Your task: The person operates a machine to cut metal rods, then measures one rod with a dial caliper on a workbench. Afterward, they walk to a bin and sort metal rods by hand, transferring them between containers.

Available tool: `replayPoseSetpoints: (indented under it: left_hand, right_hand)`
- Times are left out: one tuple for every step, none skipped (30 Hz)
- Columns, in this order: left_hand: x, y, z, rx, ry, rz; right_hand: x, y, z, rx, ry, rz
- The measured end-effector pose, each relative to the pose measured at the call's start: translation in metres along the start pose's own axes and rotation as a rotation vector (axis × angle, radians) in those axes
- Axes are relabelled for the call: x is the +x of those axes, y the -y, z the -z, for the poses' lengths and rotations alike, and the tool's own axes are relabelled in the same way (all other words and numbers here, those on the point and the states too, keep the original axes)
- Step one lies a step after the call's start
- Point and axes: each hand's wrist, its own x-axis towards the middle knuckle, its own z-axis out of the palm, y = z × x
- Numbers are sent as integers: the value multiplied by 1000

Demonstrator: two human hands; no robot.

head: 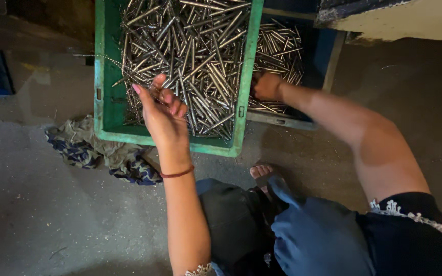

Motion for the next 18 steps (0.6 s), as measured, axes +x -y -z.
replayPoseSetpoints:
  left_hand:
    - [0, 0, -1, 2, 9, 3]
    - [-1, 0, -1, 6, 9, -1]
    - [-3, 0, -1, 10, 8, -3]
    - [-3, -1, -1, 16, 7, -4]
    - [-4, -2, 1, 14, 10, -6]
    - [-4, -3, 2, 9, 12, -7]
    - [-3, -3, 3, 4, 13, -11]
    - [-2, -4, 4, 13, 12, -17]
    - [-1, -3, 4, 16, 12, -20]
    - [1, -1, 3, 16, 11, -24]
    - [3, 1, 2, -1, 23, -19]
    - [5, 5, 0, -16, 34, -15]
    - [7, 8, -2, -31, 47, -10]
    - [8, 12, -4, -20, 51, 4]
    - [10, 15, -7, -9, 56, 18]
    - [11, 18, -9, 2, 61, 33]
    - [10, 20, -10, 1, 66, 33]
    - [10, 21, -10, 2, 69, 34]
  right_hand:
    - [1, 4, -2, -117, 42, 25]
    - [2, 8, -4, -232, 84, 53]
    - [1, 11, -7, -189, 88, 59]
    - [-1, 13, -10, -145, 91, 65]
    - [-5, 14, -12, -101, 92, 70]
    - [-11, 14, -14, -88, 121, 37]
    - [-18, 13, -17, -76, 149, 5]
    - [-26, 12, -20, -61, 177, -27]
    - [-39, 8, -24, -40, 96, -95]
    - [-57, 2, -27, -24, 18, -164]
    - [-74, -10, -25, 104, -51, -213]
    - [-88, -21, -22, 233, -121, -260]
    - [-101, -30, -17, 332, -104, -303]
    - [-114, -38, -11, 432, -87, -348]
    - [-122, -42, -5, 426, -145, -388]
    - [-131, -45, 1, 419, -202, -430]
    - [-141, -46, 7, 414, -256, -471]
    - [-148, -46, 13, 455, -336, -478]
